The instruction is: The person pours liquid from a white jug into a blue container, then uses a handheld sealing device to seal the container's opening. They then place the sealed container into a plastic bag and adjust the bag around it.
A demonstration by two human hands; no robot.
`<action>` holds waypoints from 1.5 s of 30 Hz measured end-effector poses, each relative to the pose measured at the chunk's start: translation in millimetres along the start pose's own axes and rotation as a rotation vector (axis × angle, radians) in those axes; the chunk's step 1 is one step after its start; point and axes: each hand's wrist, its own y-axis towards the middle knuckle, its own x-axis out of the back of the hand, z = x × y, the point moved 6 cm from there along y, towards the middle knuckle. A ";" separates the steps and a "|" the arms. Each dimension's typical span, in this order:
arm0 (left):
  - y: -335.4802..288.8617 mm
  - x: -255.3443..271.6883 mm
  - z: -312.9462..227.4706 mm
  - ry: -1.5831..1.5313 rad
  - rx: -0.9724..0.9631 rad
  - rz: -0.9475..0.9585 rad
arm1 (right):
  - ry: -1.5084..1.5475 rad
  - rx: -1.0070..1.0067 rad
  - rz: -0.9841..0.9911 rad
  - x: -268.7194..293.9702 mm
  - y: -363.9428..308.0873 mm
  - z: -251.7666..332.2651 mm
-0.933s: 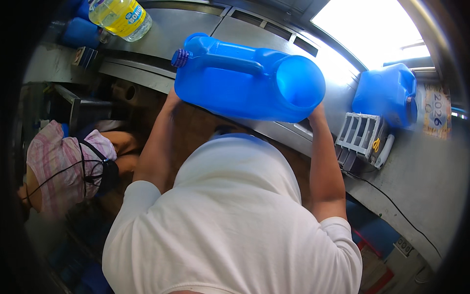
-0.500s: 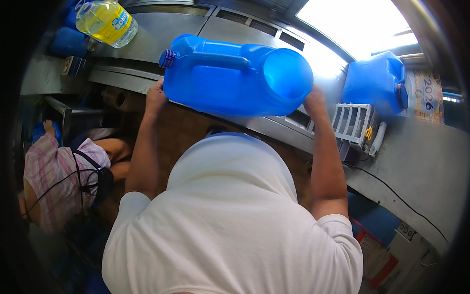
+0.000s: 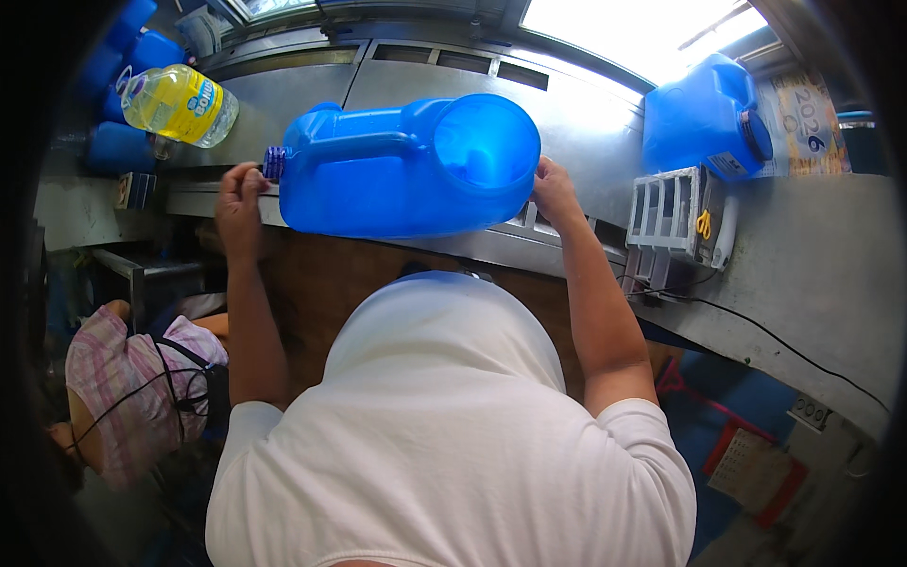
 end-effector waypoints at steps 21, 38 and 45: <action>21.8 -10.9 -75.4 0.632 -0.318 0.346 | -0.114 0.484 0.147 -68.2 7.4 175.6; 6.4 11.1 -67.8 0.518 -0.323 0.371 | 0.276 0.582 0.508 -105.7 34.2 139.2; 12.3 -16.5 -83.4 0.655 -0.489 0.458 | -0.049 0.220 0.372 -110.9 77.4 83.8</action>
